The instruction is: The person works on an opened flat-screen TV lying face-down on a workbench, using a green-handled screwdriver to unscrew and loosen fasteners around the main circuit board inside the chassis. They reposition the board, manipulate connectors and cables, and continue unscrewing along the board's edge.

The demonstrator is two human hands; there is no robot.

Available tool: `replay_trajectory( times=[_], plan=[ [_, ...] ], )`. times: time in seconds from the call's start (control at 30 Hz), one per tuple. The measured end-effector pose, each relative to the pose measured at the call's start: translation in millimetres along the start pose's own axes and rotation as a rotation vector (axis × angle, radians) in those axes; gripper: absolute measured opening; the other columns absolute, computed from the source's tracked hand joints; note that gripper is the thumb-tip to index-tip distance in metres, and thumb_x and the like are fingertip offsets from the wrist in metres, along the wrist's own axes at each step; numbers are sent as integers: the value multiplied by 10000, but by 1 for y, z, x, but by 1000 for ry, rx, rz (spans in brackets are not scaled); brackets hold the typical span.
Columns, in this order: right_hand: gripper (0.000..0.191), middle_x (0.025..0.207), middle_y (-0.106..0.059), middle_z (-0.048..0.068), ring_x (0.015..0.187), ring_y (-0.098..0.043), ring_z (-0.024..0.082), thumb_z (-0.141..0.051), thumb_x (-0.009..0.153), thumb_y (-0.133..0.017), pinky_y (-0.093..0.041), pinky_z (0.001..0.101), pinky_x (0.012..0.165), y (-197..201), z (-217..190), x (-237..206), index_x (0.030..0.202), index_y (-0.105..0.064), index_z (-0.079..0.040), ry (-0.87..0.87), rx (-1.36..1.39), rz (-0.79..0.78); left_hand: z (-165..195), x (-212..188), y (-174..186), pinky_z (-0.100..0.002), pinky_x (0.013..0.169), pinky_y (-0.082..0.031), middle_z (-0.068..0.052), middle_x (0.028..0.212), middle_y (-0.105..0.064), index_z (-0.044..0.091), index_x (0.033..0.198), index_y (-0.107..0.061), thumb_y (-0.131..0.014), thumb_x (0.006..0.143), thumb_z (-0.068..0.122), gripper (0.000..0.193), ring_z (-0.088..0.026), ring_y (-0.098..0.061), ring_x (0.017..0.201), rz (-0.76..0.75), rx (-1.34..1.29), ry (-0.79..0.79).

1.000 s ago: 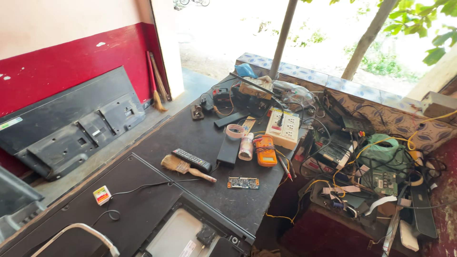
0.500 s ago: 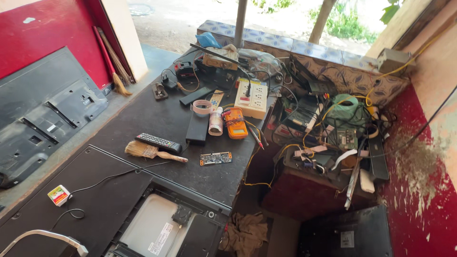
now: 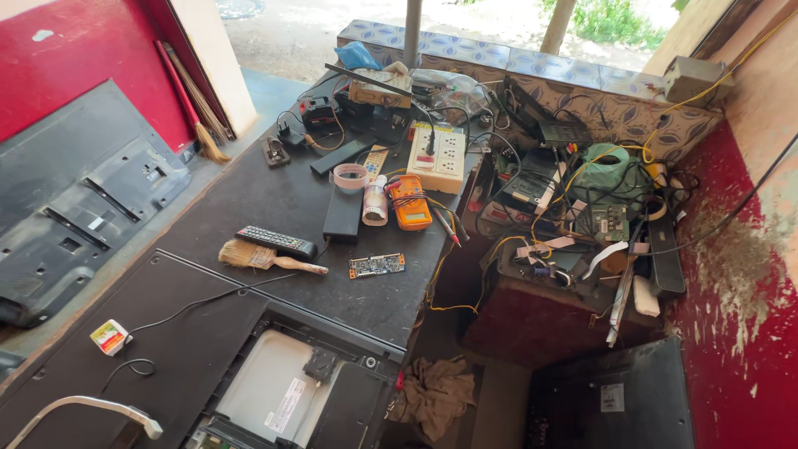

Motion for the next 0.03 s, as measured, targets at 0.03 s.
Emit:
replay_trajectory(
  times=[0.03],
  plan=[
    [175, 1140, -750, 147, 941, -786, 304, 23, 932, -656, -621, 377, 797, 8, -1, 1, 1099, -700, -8, 6, -12, 12, -1, 2, 1, -317, 687, -611, -143, 1027, -653, 10, 1038, -718, -691, 718, 22, 322, -251, -714, 854, 1, 2, -3]
  ],
)
Point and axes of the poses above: each hand's wrist, its own x-axis towards the middle knuckle, its own y-axis out of the back of the hand, z = x × y, the point moved 8 cm from there along x, towards the middle knuckle
